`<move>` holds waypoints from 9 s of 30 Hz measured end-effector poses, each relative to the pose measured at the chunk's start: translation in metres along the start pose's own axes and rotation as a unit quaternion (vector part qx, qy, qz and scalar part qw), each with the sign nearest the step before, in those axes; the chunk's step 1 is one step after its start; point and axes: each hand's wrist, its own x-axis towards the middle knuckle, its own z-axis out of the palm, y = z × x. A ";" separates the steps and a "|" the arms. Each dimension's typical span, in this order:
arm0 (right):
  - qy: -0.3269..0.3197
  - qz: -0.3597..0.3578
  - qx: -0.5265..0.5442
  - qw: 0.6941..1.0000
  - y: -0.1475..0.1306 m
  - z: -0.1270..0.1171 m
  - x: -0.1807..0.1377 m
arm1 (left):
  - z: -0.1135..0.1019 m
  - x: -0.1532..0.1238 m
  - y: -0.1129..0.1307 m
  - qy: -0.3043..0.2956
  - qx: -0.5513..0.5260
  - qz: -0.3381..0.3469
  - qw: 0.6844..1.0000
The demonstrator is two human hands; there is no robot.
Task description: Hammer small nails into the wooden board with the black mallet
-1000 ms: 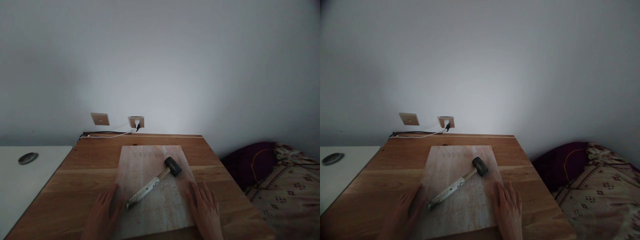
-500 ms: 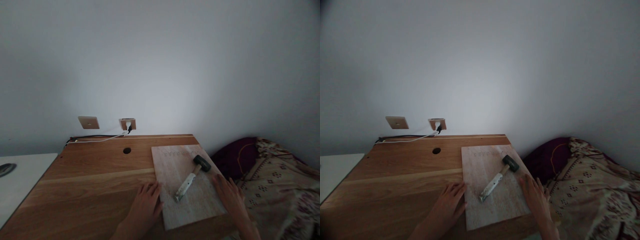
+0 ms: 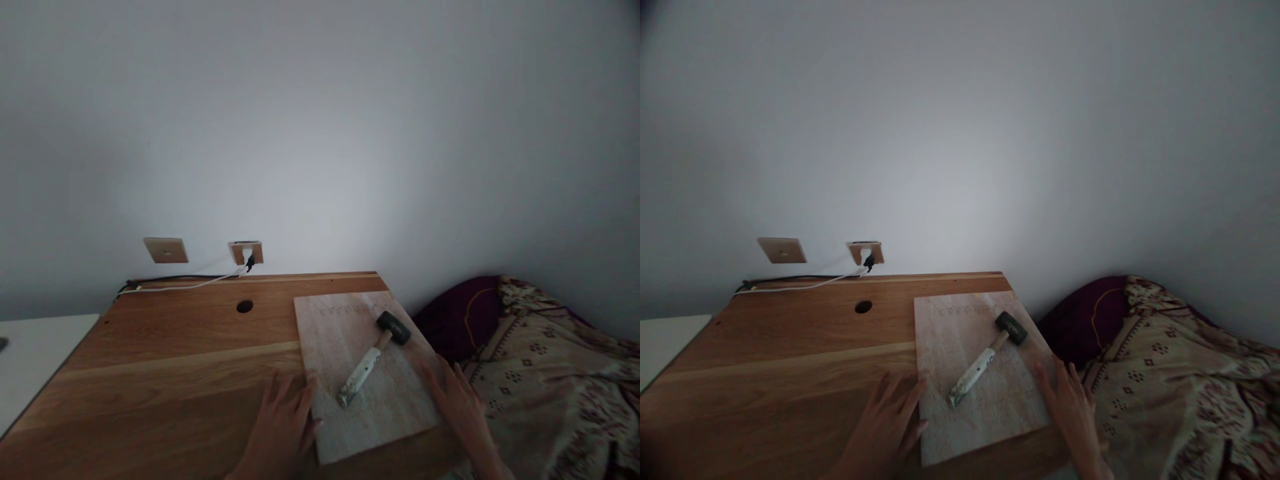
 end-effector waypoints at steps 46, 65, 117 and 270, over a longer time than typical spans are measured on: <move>-0.097 -0.024 0.361 0.927 -0.211 -0.039 0.098 | -0.052 -0.050 -0.078 0.136 -0.043 0.000 0.990; -0.198 -0.048 0.197 0.959 -0.284 -0.088 0.208 | -0.139 0.083 -0.196 -0.042 -0.010 -0.214 0.976; -0.286 -0.077 0.166 0.941 -0.292 -0.057 0.206 | -0.133 0.088 -0.186 -0.095 0.020 -0.194 0.976; -0.298 -0.164 0.217 0.915 -0.314 -0.060 0.203 | -0.115 0.091 -0.192 -0.097 -0.012 -0.136 0.986</move>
